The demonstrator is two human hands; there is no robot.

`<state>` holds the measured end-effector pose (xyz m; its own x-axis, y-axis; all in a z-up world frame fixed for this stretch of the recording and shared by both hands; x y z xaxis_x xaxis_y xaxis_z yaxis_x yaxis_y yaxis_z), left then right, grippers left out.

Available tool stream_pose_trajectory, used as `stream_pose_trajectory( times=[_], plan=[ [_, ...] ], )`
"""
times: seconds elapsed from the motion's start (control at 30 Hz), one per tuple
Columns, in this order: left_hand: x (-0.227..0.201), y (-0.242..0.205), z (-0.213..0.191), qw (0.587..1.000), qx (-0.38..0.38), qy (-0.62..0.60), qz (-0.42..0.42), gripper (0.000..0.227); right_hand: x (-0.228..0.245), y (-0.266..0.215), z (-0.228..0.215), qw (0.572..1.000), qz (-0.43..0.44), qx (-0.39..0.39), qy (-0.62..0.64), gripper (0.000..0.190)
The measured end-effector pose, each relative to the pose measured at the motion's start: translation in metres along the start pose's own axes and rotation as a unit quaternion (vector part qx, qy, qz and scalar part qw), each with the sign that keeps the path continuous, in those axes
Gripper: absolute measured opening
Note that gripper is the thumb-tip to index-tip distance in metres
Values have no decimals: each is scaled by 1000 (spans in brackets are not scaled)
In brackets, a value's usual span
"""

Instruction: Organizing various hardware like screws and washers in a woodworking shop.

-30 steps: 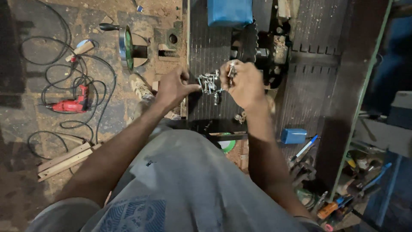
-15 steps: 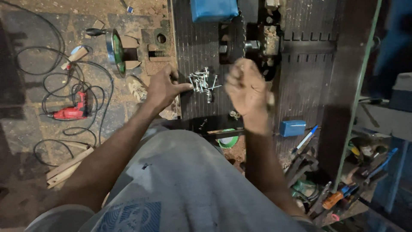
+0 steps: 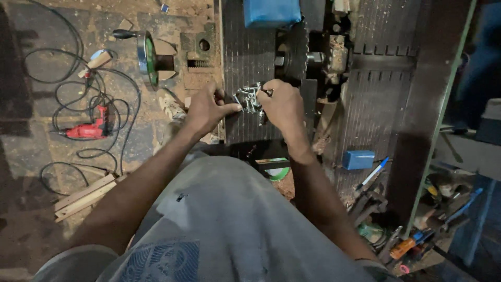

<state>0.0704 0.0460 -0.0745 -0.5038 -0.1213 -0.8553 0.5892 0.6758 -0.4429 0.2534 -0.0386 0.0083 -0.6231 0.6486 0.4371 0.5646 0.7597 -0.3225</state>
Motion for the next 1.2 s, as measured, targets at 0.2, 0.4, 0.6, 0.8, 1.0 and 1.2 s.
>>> stream_pose_trajectory(
  times=[0.2, 0.4, 0.6, 0.8, 1.0, 1.2],
  plan=[
    [-12, 0, -2, 999, 17, 22, -34, 49, 18, 3, -6, 998, 25, -15, -49, 34],
    [-8, 3, 2, 999, 4, 38, -30, 51, 6, 12, 2, 998, -12, -4, -63, 34],
    [-10, -1, -1, 999, 11, 19, -29, 49, 0, 3, -18, 999, 26, 41, -24, 35],
    [-14, -1, 0, 998, 32, 30, -48, 46, -26, 3, -6, 994, 9, 61, 86, 26],
    [-15, 0, 1, 998, 25, 43, -31, 47, -76, 5, 5, 901, 35, 116, 416, 14],
    [-10, 4, 5, 999, -20, 40, 5, 54, -48, -21, -23, 582, -5, 254, 773, 29]
  ],
)
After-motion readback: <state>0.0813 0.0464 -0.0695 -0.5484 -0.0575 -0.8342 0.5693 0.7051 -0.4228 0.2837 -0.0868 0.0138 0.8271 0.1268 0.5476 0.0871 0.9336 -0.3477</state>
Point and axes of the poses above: each hand's wrist, its own y-axis towards the middle knuckle, its own z-axis out of the palm, x = y × z, the point moved 4 cm from there along y, towards the middle knuckle, and after that the axes turned 2 degrees about -z, right-handed, at the moved point
